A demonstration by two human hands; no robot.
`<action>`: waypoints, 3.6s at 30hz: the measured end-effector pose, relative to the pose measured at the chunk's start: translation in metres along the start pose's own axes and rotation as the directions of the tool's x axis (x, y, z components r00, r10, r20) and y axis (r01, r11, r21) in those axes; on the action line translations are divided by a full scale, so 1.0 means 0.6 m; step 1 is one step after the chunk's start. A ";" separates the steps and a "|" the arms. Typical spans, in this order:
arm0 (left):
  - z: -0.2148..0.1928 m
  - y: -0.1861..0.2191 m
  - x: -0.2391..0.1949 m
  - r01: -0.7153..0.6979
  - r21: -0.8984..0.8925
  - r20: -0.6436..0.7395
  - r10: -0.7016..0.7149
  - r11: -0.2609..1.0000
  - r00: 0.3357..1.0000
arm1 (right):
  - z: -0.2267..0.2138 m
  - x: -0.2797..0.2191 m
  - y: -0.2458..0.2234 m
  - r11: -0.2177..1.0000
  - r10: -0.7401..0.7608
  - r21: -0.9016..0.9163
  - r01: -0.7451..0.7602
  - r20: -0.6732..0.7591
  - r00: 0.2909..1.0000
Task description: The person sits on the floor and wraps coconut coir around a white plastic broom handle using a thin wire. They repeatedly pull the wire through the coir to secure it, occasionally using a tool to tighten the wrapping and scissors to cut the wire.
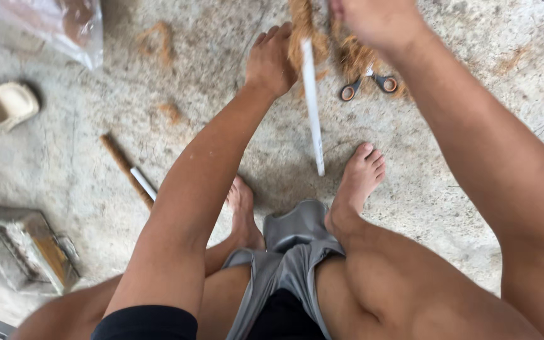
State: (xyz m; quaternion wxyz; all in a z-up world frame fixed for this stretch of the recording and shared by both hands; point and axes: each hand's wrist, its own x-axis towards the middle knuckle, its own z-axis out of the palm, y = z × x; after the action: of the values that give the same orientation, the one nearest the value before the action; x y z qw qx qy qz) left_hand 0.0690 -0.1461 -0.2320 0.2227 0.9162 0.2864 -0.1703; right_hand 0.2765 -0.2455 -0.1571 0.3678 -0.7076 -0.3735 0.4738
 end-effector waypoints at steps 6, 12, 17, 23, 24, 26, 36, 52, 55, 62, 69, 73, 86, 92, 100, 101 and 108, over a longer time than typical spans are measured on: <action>0.047 -0.001 0.099 -0.435 0.195 -0.186 0.469 0.879 0.863 | 0.007 0.001 -0.008 0.946 -0.298 0.110 0.304 -0.072 0.952; -0.004 0.006 0.114 -0.204 -0.008 0.285 0.197 0.979 0.938 | -0.032 0.006 -0.015 0.984 -0.174 -0.036 0.174 0.020 0.985; -0.039 0.001 0.104 0.059 -0.679 0.260 0.165 0.732 0.951 | -0.035 0.010 -0.020 0.981 -0.194 0.029 0.193 0.009 0.981; 0.032 -0.013 0.140 -0.643 0.074 -0.019 0.645 0.762 0.764 | -0.023 0.003 -0.018 0.987 -0.125 0.106 0.122 0.024 0.992; 0.042 -0.018 0.149 -0.644 0.183 -0.082 0.664 0.743 0.743 | -0.022 0.001 -0.015 0.966 -0.111 0.236 0.104 0.018 0.994; 0.062 -0.024 0.147 -0.604 0.380 -0.188 0.698 0.701 0.691 | -0.016 -0.007 -0.007 0.988 -0.117 0.103 0.116 0.004 0.993; 0.033 -0.041 0.072 0.046 -0.314 0.121 -0.008 0.948 0.993 | -0.001 -0.033 -0.007 0.903 -0.125 0.408 0.135 -0.051 0.991; -0.114 -0.087 -0.153 -0.062 -0.923 0.087 -0.362 -0.379 0.928 | 0.057 -0.064 0.003 0.761 -0.093 0.634 0.136 -0.100 0.991; -0.125 -0.076 -0.171 -0.059 -0.921 0.100 -0.380 -0.385 0.920 | 0.065 -0.072 0.009 0.787 -0.091 0.592 0.174 -0.167 0.982; -0.116 -0.088 -0.181 -0.106 -0.994 -0.087 -0.460 -0.015 0.884 | 0.079 -0.086 0.044 0.768 -0.131 0.602 0.217 -0.183 0.974; -0.044 -0.123 -0.220 0.192 -0.773 -0.207 -0.526 0.605 0.825 | 0.092 -0.072 0.059 0.925 -0.224 0.289 0.246 -0.106 0.969; -0.008 -0.131 -0.238 0.453 -0.420 -0.219 -0.572 0.786 0.790 | 0.097 -0.071 0.058 0.950 -0.222 0.212 0.228 -0.051 0.974; -0.013 0.029 -0.107 0.070 -0.238 0.067 -0.055 0.969 0.996 | 0.064 -0.090 0.078 0.669 -0.043 0.733 0.120 -0.123 0.991; 0.027 0.074 -0.016 -0.008 -0.225 0.115 0.035 0.974 0.993 | 0.051 -0.091 0.038 0.754 -0.068 0.646 0.122 -0.107 0.992; 0.098 0.015 0.036 -0.019 -0.198 0.079 0.035 0.980 0.996 | 0.045 -0.066 0.052 0.780 -0.050 0.619 0.089 -0.081 0.995; 0.096 0.009 0.032 -0.105 -0.206 -0.052 0.096 0.973 0.994 | 0.045 -0.063 0.053 0.773 -0.060 0.627 0.100 -0.085 0.995; 0.005 -0.016 -0.032 0.354 -0.582 0.251 -0.253 0.732 0.934 | 0.051 -0.059 0.048 0.761 -0.072 0.641 0.099 -0.068 0.995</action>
State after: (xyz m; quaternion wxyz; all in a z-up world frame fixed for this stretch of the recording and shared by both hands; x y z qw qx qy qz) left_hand 0.0478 -0.1492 -0.2288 0.5011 0.7164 0.4541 -0.1715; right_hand 0.2429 -0.2842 -0.1767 0.6164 -0.5302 -0.2131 0.5418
